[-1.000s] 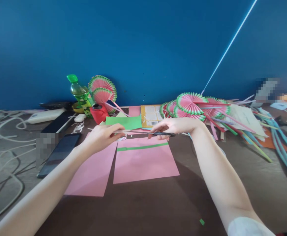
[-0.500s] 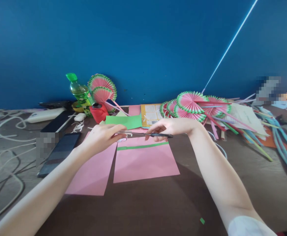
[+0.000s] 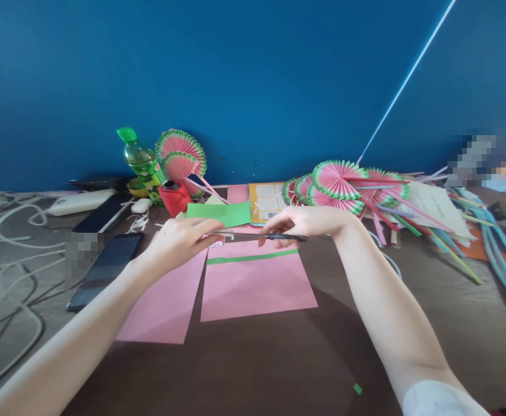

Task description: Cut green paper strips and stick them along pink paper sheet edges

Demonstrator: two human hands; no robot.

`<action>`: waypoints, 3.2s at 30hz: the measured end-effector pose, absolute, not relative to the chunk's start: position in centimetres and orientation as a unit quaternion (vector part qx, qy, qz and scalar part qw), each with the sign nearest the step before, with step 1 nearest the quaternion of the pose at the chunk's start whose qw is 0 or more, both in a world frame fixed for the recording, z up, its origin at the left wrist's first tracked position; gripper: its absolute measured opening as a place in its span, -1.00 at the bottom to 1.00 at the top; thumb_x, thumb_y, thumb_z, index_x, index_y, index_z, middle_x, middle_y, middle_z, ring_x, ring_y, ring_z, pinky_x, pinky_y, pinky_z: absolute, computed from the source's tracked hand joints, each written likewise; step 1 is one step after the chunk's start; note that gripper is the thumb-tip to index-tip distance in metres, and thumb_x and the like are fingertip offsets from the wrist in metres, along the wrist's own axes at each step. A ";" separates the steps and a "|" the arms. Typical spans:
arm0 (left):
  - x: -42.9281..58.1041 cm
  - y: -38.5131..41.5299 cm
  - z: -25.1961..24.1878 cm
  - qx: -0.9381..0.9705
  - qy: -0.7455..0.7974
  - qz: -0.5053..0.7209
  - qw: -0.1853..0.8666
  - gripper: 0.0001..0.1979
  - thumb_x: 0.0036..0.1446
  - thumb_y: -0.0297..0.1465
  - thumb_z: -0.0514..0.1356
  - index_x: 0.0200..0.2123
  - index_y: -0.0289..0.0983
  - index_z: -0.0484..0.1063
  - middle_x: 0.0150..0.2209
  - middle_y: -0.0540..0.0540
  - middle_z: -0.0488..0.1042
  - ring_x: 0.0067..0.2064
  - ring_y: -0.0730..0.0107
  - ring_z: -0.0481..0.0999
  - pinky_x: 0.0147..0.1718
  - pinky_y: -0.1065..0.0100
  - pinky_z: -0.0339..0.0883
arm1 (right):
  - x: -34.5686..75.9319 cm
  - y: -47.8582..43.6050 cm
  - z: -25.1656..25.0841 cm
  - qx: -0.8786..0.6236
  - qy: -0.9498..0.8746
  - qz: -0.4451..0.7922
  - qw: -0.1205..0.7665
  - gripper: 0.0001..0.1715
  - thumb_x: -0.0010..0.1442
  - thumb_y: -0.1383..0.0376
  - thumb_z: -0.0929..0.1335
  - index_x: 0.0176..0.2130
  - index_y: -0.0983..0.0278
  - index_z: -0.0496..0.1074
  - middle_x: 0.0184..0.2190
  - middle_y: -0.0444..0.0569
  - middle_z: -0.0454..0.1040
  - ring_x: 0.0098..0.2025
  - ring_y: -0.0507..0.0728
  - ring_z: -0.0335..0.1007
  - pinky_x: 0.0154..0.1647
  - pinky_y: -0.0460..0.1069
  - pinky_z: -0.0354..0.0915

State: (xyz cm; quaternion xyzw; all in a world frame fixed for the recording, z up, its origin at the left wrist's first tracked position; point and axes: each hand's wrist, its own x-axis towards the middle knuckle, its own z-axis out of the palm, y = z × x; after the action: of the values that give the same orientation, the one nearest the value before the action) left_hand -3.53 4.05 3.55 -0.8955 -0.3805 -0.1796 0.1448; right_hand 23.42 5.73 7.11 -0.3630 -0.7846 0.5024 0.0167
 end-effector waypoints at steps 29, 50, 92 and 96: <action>-3.5 3.8 3.6 -0.890 -0.392 -0.200 0.117 -0.73 0.20 -0.19 -0.02 -0.32 -0.20 0.39 -0.49 0.00 0.47 -0.52 0.48 0.38 -0.59 0.44 -0.02 | 23.4 5.6 7.8 -0.394 -0.768 0.504 0.015 -0.60 0.04 0.15 0.33 -0.14 0.28 0.49 -0.54 -0.10 0.35 -0.52 -0.05 0.17 -0.59 -0.16 0.14; -3.6 4.0 3.5 -0.890 -0.388 -0.199 0.132 -0.72 0.20 -0.18 -0.03 -0.30 -0.20 0.39 -0.48 -0.01 0.48 -0.52 0.48 0.39 -0.59 0.46 0.00 | 23.6 6.0 7.3 -0.389 -0.777 0.494 0.020 -0.50 -0.01 0.08 0.37 -0.11 0.29 0.49 -0.39 -0.02 0.46 -0.47 -0.02 0.24 -0.62 -0.16 0.15; -3.3 2.7 6.2 -0.834 -0.498 -0.193 -0.137 -0.84 0.05 -0.28 0.13 -0.33 -0.20 0.45 -0.49 0.02 0.49 -0.50 0.44 0.37 -0.49 0.45 0.12 | 26.7 6.1 7.8 -0.419 -0.700 0.577 0.024 -0.66 -0.10 0.20 0.37 -0.33 0.39 0.52 -0.76 -0.23 0.20 -0.74 -0.14 -0.01 -0.77 -0.16 -0.11; -4.6 3.5 7.3 -0.782 -0.554 -0.244 -0.146 -0.85 0.00 -0.28 0.15 -0.39 -0.23 0.42 -0.59 0.08 0.43 -0.55 0.49 0.33 -0.53 0.47 0.10 | 28.0 7.0 6.7 -0.499 -0.694 0.514 0.076 -0.58 0.01 0.10 0.32 -0.23 0.34 0.49 -0.70 -0.18 0.29 -0.71 -0.11 0.07 -0.71 -0.15 -0.02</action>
State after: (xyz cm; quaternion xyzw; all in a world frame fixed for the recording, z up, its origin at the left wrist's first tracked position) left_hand -4.63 3.46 7.29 -0.7823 -0.5540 -0.2443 -0.1461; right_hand 28.04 7.04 6.67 -0.4987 -0.6937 0.5141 0.0757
